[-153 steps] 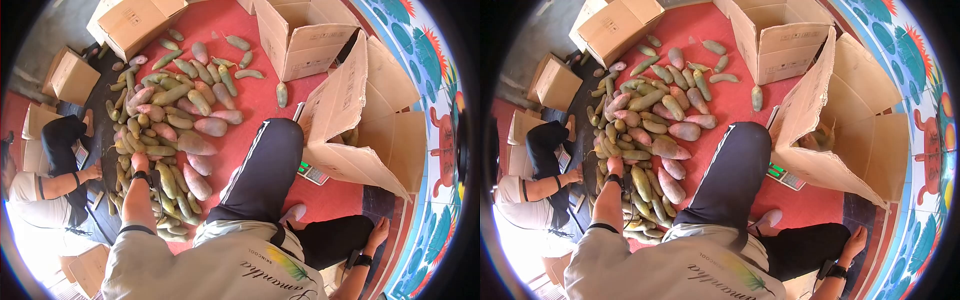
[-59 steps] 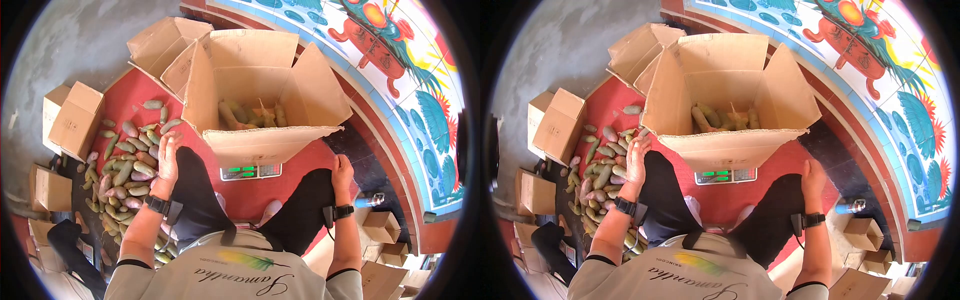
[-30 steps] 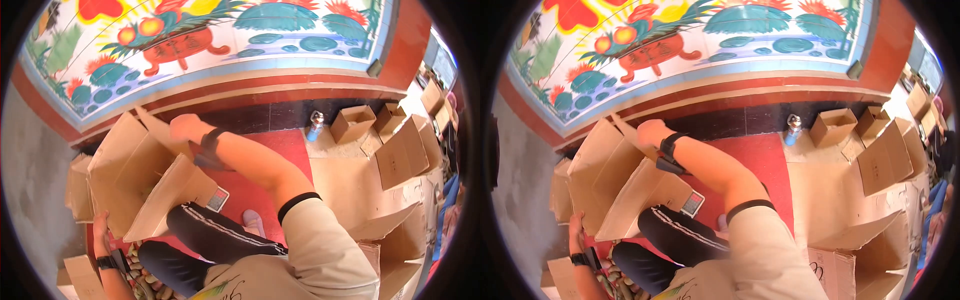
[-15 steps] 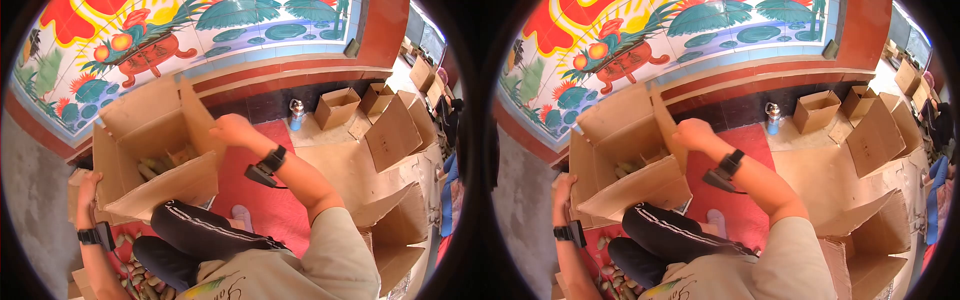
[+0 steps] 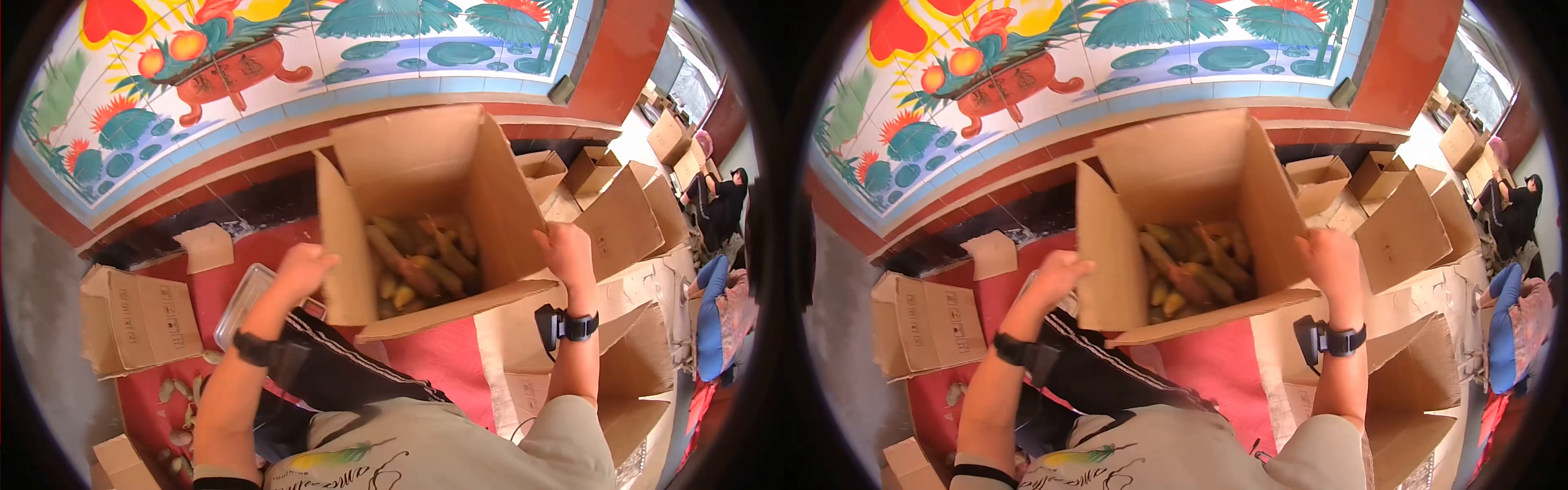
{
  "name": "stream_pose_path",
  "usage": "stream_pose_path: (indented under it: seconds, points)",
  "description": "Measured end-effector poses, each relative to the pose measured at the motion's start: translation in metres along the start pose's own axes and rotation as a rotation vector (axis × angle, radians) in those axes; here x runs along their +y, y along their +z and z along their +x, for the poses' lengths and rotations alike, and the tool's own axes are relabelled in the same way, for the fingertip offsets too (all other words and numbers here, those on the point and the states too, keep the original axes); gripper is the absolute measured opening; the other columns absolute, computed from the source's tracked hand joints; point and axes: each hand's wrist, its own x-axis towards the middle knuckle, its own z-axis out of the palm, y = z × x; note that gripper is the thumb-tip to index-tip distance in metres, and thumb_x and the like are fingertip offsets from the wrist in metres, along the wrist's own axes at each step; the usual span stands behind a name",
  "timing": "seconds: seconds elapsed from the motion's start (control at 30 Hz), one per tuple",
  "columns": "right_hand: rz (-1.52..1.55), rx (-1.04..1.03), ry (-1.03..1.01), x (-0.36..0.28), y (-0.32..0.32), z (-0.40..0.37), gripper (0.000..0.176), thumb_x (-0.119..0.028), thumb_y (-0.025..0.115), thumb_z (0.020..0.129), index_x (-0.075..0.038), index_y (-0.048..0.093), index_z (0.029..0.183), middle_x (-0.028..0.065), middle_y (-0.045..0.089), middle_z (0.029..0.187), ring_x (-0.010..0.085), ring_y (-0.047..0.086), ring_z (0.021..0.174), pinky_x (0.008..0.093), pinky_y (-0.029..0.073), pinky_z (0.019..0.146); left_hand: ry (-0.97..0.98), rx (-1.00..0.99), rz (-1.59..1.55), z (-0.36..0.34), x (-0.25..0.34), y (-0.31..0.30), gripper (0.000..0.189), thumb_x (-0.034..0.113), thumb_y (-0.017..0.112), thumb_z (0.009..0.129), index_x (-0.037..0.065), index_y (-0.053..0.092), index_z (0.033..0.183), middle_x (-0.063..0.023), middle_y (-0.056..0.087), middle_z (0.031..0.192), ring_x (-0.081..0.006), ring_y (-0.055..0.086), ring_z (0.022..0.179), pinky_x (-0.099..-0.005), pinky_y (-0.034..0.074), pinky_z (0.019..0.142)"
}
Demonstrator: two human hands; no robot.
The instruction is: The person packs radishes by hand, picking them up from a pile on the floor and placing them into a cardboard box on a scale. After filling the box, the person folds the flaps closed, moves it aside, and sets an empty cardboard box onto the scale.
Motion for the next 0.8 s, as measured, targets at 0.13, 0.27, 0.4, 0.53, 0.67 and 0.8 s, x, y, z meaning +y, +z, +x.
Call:
stream_pose_path:
  seconds: [0.13, 0.27, 0.4, 0.53, 0.67, 0.8]
  points:
    - [-0.298, -0.122, 0.140, 0.070, 0.057, -0.052, 0.023, -0.023, 0.056, 0.078, -0.004, 0.059, 0.065, 0.0147, 0.059, 0.066, 0.0326, 0.059, 0.063, 0.0419, 0.046, 0.056, 0.288, -0.175, 0.341, 0.013, -0.009, 0.089, 0.022, 0.017, 0.049, 0.084, -0.001, 0.060, 0.077, -0.0074, 0.060, 0.070, -0.0172, 0.057, 0.066, -0.0318, 0.044, 0.063]
    - [-0.330, -0.137, 0.411, 0.095, 0.038, -0.069, 0.020, -0.021, 0.052, 0.081, -0.003, 0.060, 0.076, 0.0181, 0.059, 0.069, 0.0337, 0.059, 0.071, 0.0424, 0.047, 0.063, 0.284, -0.379, -0.104, -0.006, 0.056, 0.051, 0.023, 0.015, 0.042, 0.087, -0.001, 0.059, 0.087, -0.0096, 0.062, 0.087, -0.0164, 0.060, 0.079, -0.0297, 0.047, 0.074]
    - [-0.236, 0.230, 0.051, 0.049, 0.008, -0.043, 0.016, -0.015, 0.052, 0.081, -0.006, 0.059, 0.092, 0.0130, 0.061, 0.083, 0.0294, 0.059, 0.077, 0.0386, 0.048, 0.063, 0.206, -0.075, -0.072, -0.040, 0.057, -0.009, 0.026, 0.017, 0.041, 0.089, -0.003, 0.056, 0.095, -0.0100, 0.062, 0.093, -0.0157, 0.059, 0.085, -0.0288, 0.045, 0.079]
    - [0.179, 0.286, -0.059, -0.052, -0.004, -0.010, 0.014, -0.012, 0.059, 0.076, -0.005, 0.060, 0.088, 0.0095, 0.061, 0.086, 0.0281, 0.058, 0.077, 0.0370, 0.047, 0.064, 0.151, 0.296, -0.056, -0.075, -0.012, -0.063, 0.030, 0.023, 0.040, 0.091, -0.002, 0.055, 0.099, -0.0107, 0.062, 0.093, -0.0176, 0.058, 0.091, -0.0287, 0.041, 0.084]
    - [0.519, 0.324, -0.459, -0.152, 0.015, -0.015, 0.009, -0.010, 0.061, 0.071, -0.006, 0.058, 0.078, 0.0073, 0.058, 0.074, 0.0237, 0.056, 0.067, 0.0348, 0.044, 0.057, -0.037, 0.594, -0.105, -0.119, -0.090, -0.087, 0.031, 0.023, 0.037, 0.093, -0.002, 0.052, 0.103, -0.0127, 0.060, 0.097, -0.0197, 0.057, 0.092, -0.0308, 0.040, 0.085]
    - [0.690, 0.062, -0.548, -0.219, 0.053, -0.042, 0.007, -0.013, 0.057, 0.075, -0.008, 0.054, 0.071, 0.0074, 0.052, 0.066, 0.0244, 0.054, 0.064, 0.0371, 0.042, 0.058, -0.008, 0.642, 0.118, -0.160, -0.150, -0.081, 0.028, 0.018, 0.039, 0.092, -0.003, 0.050, 0.106, -0.0144, 0.057, 0.101, -0.0216, 0.055, 0.094, -0.0312, 0.041, 0.085]
